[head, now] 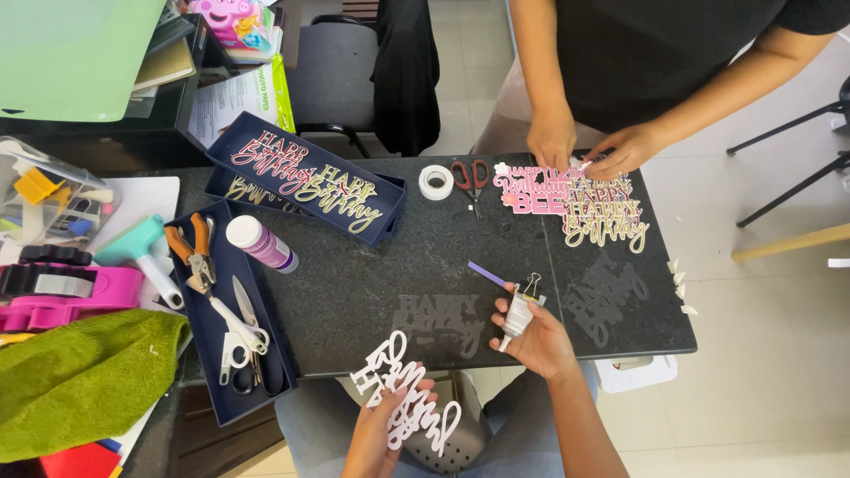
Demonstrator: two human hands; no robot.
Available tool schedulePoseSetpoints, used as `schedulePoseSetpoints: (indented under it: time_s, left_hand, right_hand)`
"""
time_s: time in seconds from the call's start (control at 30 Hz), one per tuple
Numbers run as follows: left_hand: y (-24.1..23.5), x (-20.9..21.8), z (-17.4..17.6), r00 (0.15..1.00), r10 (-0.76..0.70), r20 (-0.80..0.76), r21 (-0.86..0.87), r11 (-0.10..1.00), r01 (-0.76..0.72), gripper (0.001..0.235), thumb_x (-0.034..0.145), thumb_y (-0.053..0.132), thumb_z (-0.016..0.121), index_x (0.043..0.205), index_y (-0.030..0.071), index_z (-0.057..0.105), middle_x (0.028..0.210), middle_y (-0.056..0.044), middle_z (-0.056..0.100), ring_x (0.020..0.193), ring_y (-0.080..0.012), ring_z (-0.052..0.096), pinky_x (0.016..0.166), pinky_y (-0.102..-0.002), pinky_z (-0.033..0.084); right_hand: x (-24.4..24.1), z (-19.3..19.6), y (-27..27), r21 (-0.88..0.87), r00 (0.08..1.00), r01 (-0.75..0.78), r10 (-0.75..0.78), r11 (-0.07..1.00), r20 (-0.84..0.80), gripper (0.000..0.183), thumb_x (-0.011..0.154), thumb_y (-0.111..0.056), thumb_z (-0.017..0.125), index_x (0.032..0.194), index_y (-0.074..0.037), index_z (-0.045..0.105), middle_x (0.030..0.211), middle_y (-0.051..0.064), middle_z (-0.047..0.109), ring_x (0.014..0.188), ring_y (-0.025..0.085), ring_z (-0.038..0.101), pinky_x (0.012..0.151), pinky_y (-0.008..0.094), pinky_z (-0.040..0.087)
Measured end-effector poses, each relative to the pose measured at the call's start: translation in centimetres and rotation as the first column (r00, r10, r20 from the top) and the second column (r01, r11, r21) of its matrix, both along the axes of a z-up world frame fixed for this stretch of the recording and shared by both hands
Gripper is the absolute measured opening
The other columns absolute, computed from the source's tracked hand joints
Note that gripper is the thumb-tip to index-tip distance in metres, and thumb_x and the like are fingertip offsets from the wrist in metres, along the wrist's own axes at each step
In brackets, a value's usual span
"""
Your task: Assembling decorative cake toppers by applying glue to cutouts and joining them together
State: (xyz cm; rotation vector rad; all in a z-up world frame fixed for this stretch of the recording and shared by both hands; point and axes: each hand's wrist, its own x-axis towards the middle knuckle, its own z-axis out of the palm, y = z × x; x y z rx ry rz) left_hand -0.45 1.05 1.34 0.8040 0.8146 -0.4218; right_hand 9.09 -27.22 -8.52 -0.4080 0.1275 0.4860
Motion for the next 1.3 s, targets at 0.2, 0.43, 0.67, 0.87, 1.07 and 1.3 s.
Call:
schedulePoseSetpoints:
  time_s: [0.2, 0.43, 0.67, 0.87, 1.07, 1.3]
  left_hand:
    - [0.1, 0.0, 0.4, 1.000, 0.002, -0.019, 0.005, 1.000, -0.002, 0.050, 0.097, 0.006, 0.053, 0.144, -0.008, 0.063, 0.113, -0.029, 0.076, 0.102, -0.0370, 0.072, 0.089, -0.047, 0.058]
    - [0.2, -0.1, -0.3, 1.000, 0.004, 0.026, -0.009, 1.000, -0.004, 0.051, 0.095, 0.006, 0.055, 0.143, -0.010, 0.062, 0.112, -0.030, 0.076, 0.099, -0.0384, 0.072, 0.085, -0.047, 0.058]
    - [0.3, -0.1, 0.4, 1.000, -0.010, -0.006, -0.004, 1.000, 0.010, 0.051, 0.096, 0.006, 0.053, 0.144, -0.008, 0.063, 0.115, -0.030, 0.076, 0.102, -0.0386, 0.072, 0.088, -0.047, 0.057]
    - [0.3, -0.2, 0.2, 1.000, -0.009, 0.000, -0.007, 1.000, 0.009, 0.049, 0.097, 0.004, 0.051, 0.142, -0.010, 0.063, 0.114, -0.031, 0.076, 0.100, -0.0388, 0.072, 0.087, -0.048, 0.057]
    - [0.9, -0.1, -0.4, 1.000, 0.011, 0.009, -0.018, 1.000, -0.011, 0.048, 0.096, 0.003, 0.053, 0.140, -0.014, 0.062, 0.113, -0.035, 0.075, 0.103, -0.0432, 0.072, 0.088, -0.051, 0.058]
    - [2.1, 0.6, 0.7, 0.993, 0.052, -0.104, -0.027, 0.998, -0.055, 0.050, 0.100, 0.005, 0.051, 0.147, -0.010, 0.059, 0.120, -0.031, 0.073, 0.108, -0.0418, 0.069, 0.094, -0.048, 0.055]
  right_hand:
    - [0.0, 0.0, 0.0, 0.001, 1.000, 0.001, -0.001, 1.000, 0.001, 0.044, 0.097, -0.028, 0.063, 0.139, -0.019, 0.053, 0.113, 0.007, 0.056, 0.096, 0.022, 0.057, 0.076, 0.048, 0.050]
    - [0.1, 0.0, 0.0, 0.023, 1.000, -0.010, 0.010, 1.000, 0.014, 0.043, 0.097, -0.029, 0.063, 0.138, -0.020, 0.053, 0.114, 0.006, 0.056, 0.097, 0.022, 0.057, 0.078, 0.048, 0.050]
    - [0.0, 0.2, 0.1, 0.015, 1.000, -0.006, 0.006, 1.000, 0.013, 0.042, 0.098, -0.029, 0.062, 0.138, -0.021, 0.053, 0.113, 0.005, 0.056, 0.096, 0.021, 0.057, 0.078, 0.048, 0.050]
    - [-0.2, 0.3, 0.3, 0.002, 1.000, 0.014, -0.014, 1.000, 0.017, 0.041, 0.098, -0.028, 0.062, 0.138, -0.020, 0.053, 0.113, 0.006, 0.056, 0.095, 0.021, 0.056, 0.078, 0.048, 0.050]
    - [0.3, 1.8, -0.5, -0.063, 0.982, 0.184, -0.181, 0.981, 0.051, 0.042, 0.094, -0.019, 0.063, 0.135, -0.013, 0.054, 0.089, 0.005, 0.055, 0.079, 0.019, 0.050, 0.071, 0.036, 0.040]
    - [10.2, 13.3, -5.4, -0.984, 0.998, 0.062, -0.017, 0.169, 0.060, 0.081, 0.088, -0.026, 0.072, 0.160, -0.018, 0.036, 0.063, 0.005, 0.053, 0.051, 0.012, 0.043, 0.046, 0.026, 0.032]
